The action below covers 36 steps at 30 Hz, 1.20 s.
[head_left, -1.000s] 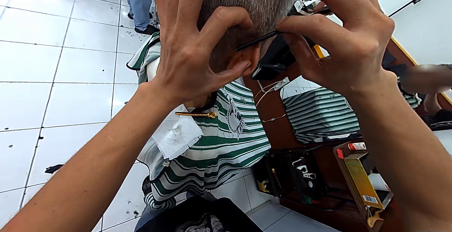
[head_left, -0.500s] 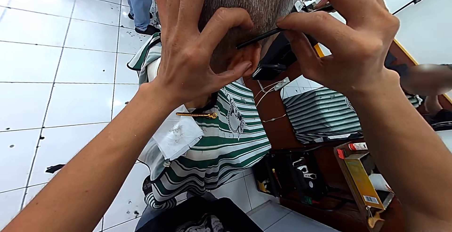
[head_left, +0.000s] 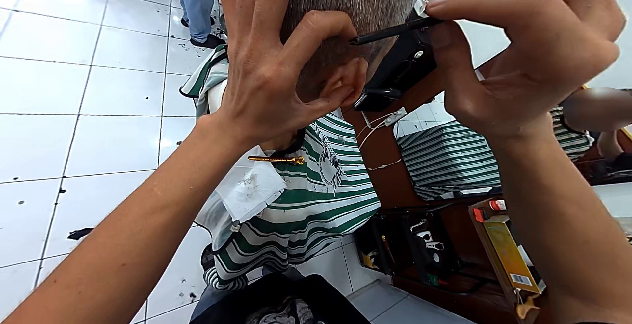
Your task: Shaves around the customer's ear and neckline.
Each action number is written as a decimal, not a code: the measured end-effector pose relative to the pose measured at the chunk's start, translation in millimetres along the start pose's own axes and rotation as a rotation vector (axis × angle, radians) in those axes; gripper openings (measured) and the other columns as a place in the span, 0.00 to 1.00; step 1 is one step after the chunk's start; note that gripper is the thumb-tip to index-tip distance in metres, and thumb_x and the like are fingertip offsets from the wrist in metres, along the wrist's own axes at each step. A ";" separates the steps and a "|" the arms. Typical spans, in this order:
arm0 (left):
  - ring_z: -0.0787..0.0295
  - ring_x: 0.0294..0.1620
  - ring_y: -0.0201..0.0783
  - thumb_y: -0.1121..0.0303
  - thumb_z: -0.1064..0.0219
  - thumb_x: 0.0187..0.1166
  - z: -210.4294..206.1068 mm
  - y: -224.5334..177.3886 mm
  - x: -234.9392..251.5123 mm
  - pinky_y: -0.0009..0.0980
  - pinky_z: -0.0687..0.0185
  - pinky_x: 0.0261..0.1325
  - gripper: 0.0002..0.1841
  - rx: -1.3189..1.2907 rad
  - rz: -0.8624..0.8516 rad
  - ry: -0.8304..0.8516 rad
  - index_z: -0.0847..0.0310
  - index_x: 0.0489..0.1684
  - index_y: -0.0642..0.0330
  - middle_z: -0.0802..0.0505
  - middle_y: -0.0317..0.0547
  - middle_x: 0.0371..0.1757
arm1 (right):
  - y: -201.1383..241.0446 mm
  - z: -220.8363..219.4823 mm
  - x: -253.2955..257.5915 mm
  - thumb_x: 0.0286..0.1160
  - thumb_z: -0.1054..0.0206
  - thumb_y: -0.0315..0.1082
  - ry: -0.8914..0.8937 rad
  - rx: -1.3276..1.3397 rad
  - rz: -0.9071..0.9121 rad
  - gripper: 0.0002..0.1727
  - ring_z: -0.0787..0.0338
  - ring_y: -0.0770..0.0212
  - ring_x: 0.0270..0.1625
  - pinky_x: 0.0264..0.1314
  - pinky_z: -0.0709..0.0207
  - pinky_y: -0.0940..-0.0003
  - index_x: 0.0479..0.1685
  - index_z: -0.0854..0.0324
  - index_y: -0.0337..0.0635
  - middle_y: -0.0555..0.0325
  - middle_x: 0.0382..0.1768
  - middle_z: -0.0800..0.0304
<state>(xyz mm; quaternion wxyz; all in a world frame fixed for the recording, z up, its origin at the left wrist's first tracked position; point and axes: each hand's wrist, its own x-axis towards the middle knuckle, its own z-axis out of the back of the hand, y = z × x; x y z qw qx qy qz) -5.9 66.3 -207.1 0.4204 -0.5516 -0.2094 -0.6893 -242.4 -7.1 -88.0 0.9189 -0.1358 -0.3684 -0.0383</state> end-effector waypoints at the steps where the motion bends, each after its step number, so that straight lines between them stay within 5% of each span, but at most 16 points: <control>1: 0.30 0.79 0.67 0.43 0.25 0.71 0.1 0.0 -0.2 0.63 0.46 0.81 0.28 0.002 0.001 0.003 0.14 0.62 0.51 0.20 0.73 0.72 | -1.3 0.0 -1.2 0.80 0.30 0.29 -0.012 0.026 -0.012 0.08 0.12 0.59 0.50 0.52 0.23 0.67 0.49 0.08 0.38 0.40 0.44 0.09; 6: 0.31 0.81 0.65 0.44 0.25 0.72 0.3 0.1 -0.7 0.62 0.46 0.82 0.26 -0.018 0.007 0.002 0.14 0.62 0.51 0.20 0.70 0.74 | -4.4 0.4 -2.1 0.81 0.32 0.29 -0.027 0.174 -0.077 0.08 0.10 0.59 0.59 0.60 0.17 0.66 0.47 0.10 0.33 0.42 0.49 0.08; 16: 0.29 0.79 0.56 0.56 0.26 0.75 10.5 1.5 -11.0 0.44 0.36 0.79 0.23 -0.135 0.017 -0.106 0.17 0.61 0.62 0.22 0.73 0.72 | 7.7 -3.4 17.9 0.82 0.35 0.26 0.135 0.089 0.037 0.10 0.08 0.57 0.55 0.57 0.19 0.66 0.53 0.08 0.36 0.40 0.50 0.06; 21: 0.25 0.75 0.45 0.68 0.33 0.76 20.5 14.1 -13.1 0.46 0.34 0.82 0.22 -0.292 0.176 -0.199 0.24 0.66 0.71 0.18 0.60 0.66 | 11.5 -8.6 25.4 0.84 0.38 0.25 0.246 0.044 0.106 0.12 0.09 0.51 0.55 0.54 0.18 0.64 0.55 0.10 0.37 0.34 0.60 0.10; 24: 0.24 0.76 0.46 0.55 0.29 0.78 23.0 16.4 -4.1 0.46 0.30 0.82 0.34 -0.320 0.277 -0.177 0.30 0.70 0.79 0.19 0.64 0.68 | 11.4 -11.4 26.8 0.83 0.40 0.23 0.293 0.006 0.164 0.14 0.13 0.45 0.66 0.64 0.20 0.61 0.56 0.10 0.39 0.33 0.62 0.12; 27: 0.22 0.75 0.43 0.42 0.24 0.70 22.1 15.5 4.5 0.44 0.29 0.80 0.44 -0.285 0.333 -0.075 0.28 0.72 0.76 0.17 0.61 0.68 | 10.9 -12.8 28.7 0.81 0.40 0.22 0.311 0.007 0.189 0.15 0.15 0.43 0.69 0.68 0.22 0.58 0.57 0.09 0.40 0.32 0.64 0.13; 36: 0.20 0.71 0.34 0.36 0.18 0.57 14.5 18.8 9.8 0.36 0.24 0.77 0.51 -0.347 0.440 -0.028 0.28 0.72 0.70 0.16 0.50 0.66 | 7.3 -7.3 28.4 0.82 0.40 0.22 0.341 0.018 0.209 0.14 0.12 0.46 0.64 0.64 0.21 0.61 0.56 0.11 0.38 0.33 0.64 0.13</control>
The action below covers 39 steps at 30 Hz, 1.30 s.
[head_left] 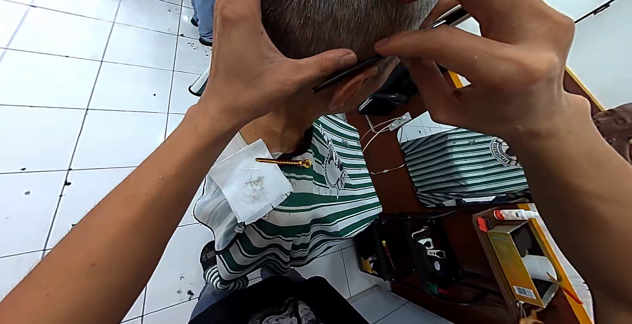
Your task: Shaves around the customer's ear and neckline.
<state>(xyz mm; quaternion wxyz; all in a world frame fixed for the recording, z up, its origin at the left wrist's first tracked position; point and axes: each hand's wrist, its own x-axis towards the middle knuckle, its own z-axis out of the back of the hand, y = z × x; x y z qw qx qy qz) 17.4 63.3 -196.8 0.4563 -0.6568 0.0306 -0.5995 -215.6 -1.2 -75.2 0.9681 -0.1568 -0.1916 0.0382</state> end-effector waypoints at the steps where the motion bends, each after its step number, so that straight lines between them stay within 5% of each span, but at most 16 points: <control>1: 0.19 0.71 0.33 0.35 0.18 0.56 -0.7 0.7 -0.4 0.35 0.23 0.76 0.51 0.009 0.002 -0.005 0.28 0.71 0.70 0.15 0.50 0.65 | 0.0 0.4 -0.1 0.82 0.40 0.22 -0.002 0.014 -0.001 0.14 0.11 0.48 0.60 0.60 0.19 0.63 0.57 0.11 0.38 0.33 0.64 0.13; 22: 0.14 0.64 0.31 0.43 0.15 0.56 -4.6 3.7 -1.7 0.35 0.18 0.72 0.42 -0.032 -0.035 -0.114 0.21 0.60 0.68 0.10 0.44 0.56 | -3.4 -0.6 0.8 0.83 0.38 0.23 0.005 -0.027 0.006 0.12 0.12 0.45 0.61 0.62 0.21 0.60 0.56 0.10 0.39 0.31 0.62 0.13; 34: 0.13 0.63 0.30 0.44 0.14 0.57 -6.2 3.2 -1.6 0.34 0.17 0.70 0.39 -0.036 -0.071 -0.159 0.20 0.57 0.68 0.10 0.44 0.54 | -4.8 0.6 -0.9 0.81 0.39 0.21 0.027 -0.072 0.049 0.14 0.16 0.42 0.70 0.69 0.23 0.57 0.55 0.09 0.39 0.34 0.67 0.14; 39: 0.14 0.65 0.32 0.43 0.15 0.57 -6.5 3.6 -1.5 0.35 0.19 0.73 0.41 -0.024 -0.048 -0.147 0.21 0.60 0.69 0.11 0.46 0.57 | -4.7 0.0 0.9 0.81 0.38 0.21 -0.007 -0.072 0.041 0.13 0.13 0.45 0.63 0.63 0.22 0.60 0.56 0.10 0.40 0.34 0.64 0.13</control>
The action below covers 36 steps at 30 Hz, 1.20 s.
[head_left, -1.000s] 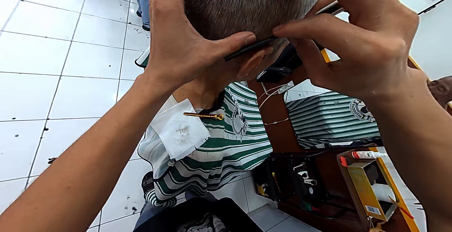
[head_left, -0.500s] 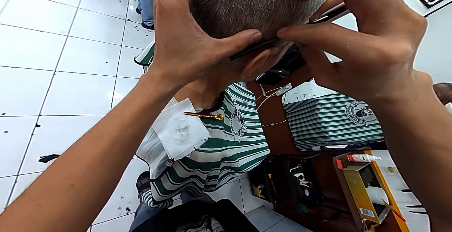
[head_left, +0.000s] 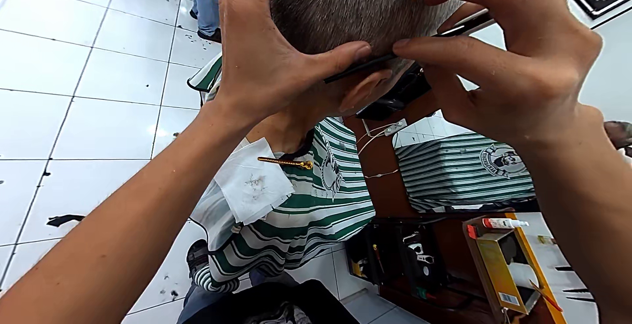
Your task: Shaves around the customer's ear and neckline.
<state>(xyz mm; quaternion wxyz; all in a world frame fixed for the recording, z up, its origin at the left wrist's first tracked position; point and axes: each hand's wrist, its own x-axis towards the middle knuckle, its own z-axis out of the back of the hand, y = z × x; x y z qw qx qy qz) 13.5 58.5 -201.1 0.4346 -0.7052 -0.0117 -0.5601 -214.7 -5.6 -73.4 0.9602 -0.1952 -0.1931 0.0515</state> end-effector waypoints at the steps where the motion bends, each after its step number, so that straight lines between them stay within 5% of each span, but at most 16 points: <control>1: 0.14 0.65 0.32 0.43 0.15 0.56 0.0 -0.2 0.0 0.35 0.19 0.72 0.41 0.005 0.003 0.000 0.20 0.60 0.69 0.10 0.46 0.56 | 0.1 -0.2 0.2 0.81 0.38 0.21 -0.003 -0.003 0.002 0.13 0.13 0.45 0.63 0.63 0.22 0.60 0.56 0.10 0.40 0.34 0.64 0.13; 23: 0.14 0.62 0.28 0.44 0.15 0.58 0.4 -0.4 -0.8 0.32 0.17 0.69 0.37 -0.010 -0.012 -0.007 0.19 0.56 0.67 0.10 0.42 0.53 | -0.3 -3.9 -4.0 0.82 0.37 0.23 -0.005 -0.008 -0.006 0.15 0.12 0.44 0.61 0.60 0.21 0.57 0.60 0.11 0.43 0.34 0.64 0.12; 29: 0.13 0.61 0.28 0.45 0.15 0.58 0.3 -0.4 -0.5 0.33 0.17 0.68 0.36 -0.009 -0.011 -0.015 0.19 0.55 0.67 0.10 0.42 0.52 | -1.3 -3.0 -5.5 0.81 0.38 0.20 0.018 -0.010 0.030 0.14 0.16 0.43 0.71 0.68 0.21 0.58 0.58 0.11 0.40 0.35 0.68 0.15; 36: 0.13 0.61 0.28 0.45 0.15 0.58 -0.7 0.0 -0.6 0.32 0.16 0.68 0.36 -0.018 -0.011 -0.018 0.19 0.55 0.67 0.10 0.41 0.52 | -0.7 -4.4 -5.3 0.81 0.38 0.20 0.000 -0.015 0.015 0.16 0.14 0.43 0.65 0.63 0.22 0.58 0.60 0.11 0.42 0.34 0.65 0.14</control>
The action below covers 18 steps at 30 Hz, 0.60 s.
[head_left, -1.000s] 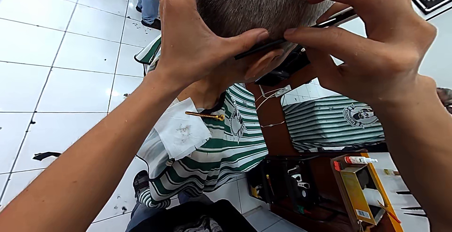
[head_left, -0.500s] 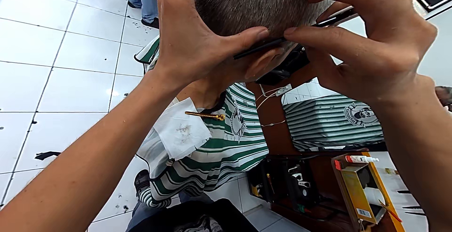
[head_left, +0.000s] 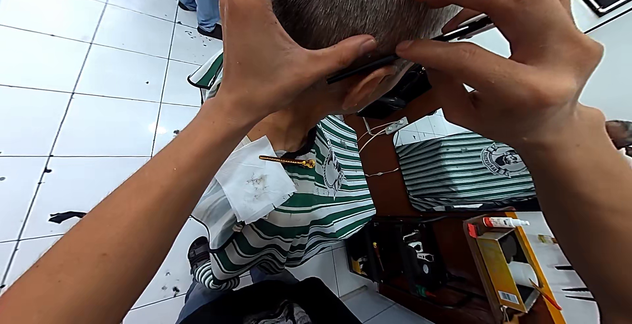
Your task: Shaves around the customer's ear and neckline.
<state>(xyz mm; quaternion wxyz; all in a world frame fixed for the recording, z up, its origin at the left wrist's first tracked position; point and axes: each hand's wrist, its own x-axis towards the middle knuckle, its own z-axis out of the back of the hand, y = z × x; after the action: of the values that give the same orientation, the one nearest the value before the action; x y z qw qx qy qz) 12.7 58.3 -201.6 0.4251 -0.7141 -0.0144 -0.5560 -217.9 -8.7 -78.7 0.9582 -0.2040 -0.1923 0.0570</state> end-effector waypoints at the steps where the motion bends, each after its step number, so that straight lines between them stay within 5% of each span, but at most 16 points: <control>1: 0.13 0.61 0.27 0.45 0.15 0.58 0.1 -0.1 -0.1 0.31 0.16 0.68 0.36 0.007 0.002 -0.001 0.19 0.54 0.66 0.10 0.41 0.52 | 0.2 -0.1 0.1 0.81 0.38 0.20 0.003 -0.008 0.003 0.16 0.14 0.43 0.67 0.65 0.22 0.58 0.60 0.11 0.42 0.35 0.66 0.14; 18: 0.14 0.62 0.28 0.44 0.16 0.58 0.0 -0.9 -0.2 0.31 0.18 0.69 0.37 0.016 0.019 0.007 0.18 0.55 0.66 0.10 0.42 0.53 | -1.1 4.5 2.2 0.81 0.38 0.21 0.043 -0.016 0.036 0.15 0.16 0.41 0.69 0.67 0.21 0.58 0.59 0.11 0.40 0.35 0.67 0.14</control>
<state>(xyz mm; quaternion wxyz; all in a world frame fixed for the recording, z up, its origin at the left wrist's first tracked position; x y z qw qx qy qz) 12.2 59.0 -201.2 0.4362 -0.7089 -0.0105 -0.5542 -217.6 -7.6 -73.7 0.9592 -0.2163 -0.1686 0.0683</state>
